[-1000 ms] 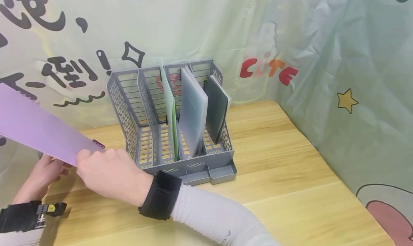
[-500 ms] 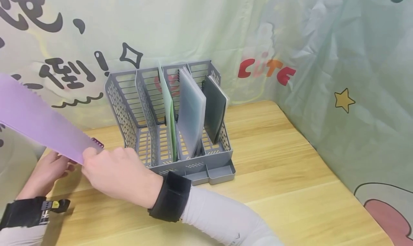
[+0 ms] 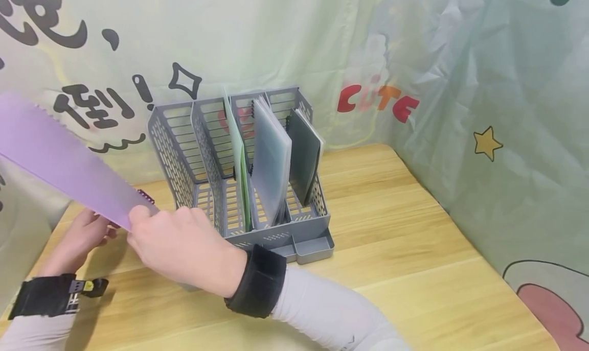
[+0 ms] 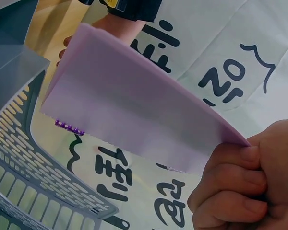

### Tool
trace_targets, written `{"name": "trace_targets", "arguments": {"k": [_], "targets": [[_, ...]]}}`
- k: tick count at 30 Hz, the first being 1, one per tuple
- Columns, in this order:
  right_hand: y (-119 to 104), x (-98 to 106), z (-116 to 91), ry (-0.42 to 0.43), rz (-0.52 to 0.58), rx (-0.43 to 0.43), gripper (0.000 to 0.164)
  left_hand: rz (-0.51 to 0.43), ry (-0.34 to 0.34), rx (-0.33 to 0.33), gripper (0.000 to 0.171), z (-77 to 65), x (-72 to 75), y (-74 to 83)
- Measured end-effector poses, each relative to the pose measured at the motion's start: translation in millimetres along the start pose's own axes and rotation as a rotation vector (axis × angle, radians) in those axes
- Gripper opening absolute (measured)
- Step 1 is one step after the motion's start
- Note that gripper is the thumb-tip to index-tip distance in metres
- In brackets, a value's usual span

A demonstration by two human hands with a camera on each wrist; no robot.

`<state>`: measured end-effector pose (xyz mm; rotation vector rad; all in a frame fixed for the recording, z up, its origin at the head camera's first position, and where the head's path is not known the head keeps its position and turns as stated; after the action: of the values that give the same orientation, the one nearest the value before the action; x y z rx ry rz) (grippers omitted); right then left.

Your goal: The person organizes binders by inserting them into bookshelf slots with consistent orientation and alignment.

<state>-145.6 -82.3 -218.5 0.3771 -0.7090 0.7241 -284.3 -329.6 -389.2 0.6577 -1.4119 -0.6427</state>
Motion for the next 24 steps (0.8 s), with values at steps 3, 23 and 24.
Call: {"name": "trace_targets", "arguments": {"k": [3, 23, 24], "targets": [[1.9, 4.1, -1.4, 0.006, 0.022, -0.003, 0.02, -0.01, -0.007, -0.011, 0.066, 1.2, -4.6, 5.7], [21.1, 28.0, -12.9, 0.036, 0.096, -0.072, 0.021, -0.083, -0.057, -0.094, 0.062, 15.3, -41.8, 37.8], [22.1, 29.2, -13.7, 0.035, 0.1, -0.076, 0.021, -0.088, -0.063, -0.095, 0.062, 16.3, -44.0, 38.9]]}}
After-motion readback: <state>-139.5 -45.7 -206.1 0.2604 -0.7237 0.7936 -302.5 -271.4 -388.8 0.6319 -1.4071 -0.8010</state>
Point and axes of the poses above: each hand's wrist, its own z-axis towards the middle knuckle, its own x-axis out of the back of the hand, y = z × x, the point moved 9 cm from there along z, towards the middle knuckle, and after that the axes turned 5 degrees about y, right-handed, at the moved point
